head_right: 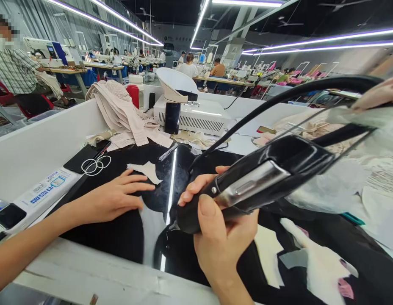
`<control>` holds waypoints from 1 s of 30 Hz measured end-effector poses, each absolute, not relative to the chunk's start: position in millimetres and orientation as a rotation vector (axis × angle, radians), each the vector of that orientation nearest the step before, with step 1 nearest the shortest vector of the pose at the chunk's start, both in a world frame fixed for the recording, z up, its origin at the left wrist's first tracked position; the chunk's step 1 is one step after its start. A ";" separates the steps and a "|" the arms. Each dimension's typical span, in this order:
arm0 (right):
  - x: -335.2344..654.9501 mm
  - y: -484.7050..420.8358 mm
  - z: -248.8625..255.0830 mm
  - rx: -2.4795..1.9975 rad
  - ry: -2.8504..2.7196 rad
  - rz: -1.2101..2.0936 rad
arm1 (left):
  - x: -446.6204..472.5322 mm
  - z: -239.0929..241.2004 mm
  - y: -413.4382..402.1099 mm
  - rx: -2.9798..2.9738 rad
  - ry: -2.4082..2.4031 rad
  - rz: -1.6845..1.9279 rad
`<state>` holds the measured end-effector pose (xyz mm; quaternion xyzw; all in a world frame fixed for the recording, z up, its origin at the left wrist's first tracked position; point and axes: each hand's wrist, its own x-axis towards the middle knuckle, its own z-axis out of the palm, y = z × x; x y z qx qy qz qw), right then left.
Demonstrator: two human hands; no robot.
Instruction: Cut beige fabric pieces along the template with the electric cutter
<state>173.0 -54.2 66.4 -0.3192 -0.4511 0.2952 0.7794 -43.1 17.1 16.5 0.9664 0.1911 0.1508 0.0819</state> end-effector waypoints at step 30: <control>144.2 -64.3 46.9 -0.643 -1.024 0.723 | -33.3 11.7 0.6 2.514 0.388 0.256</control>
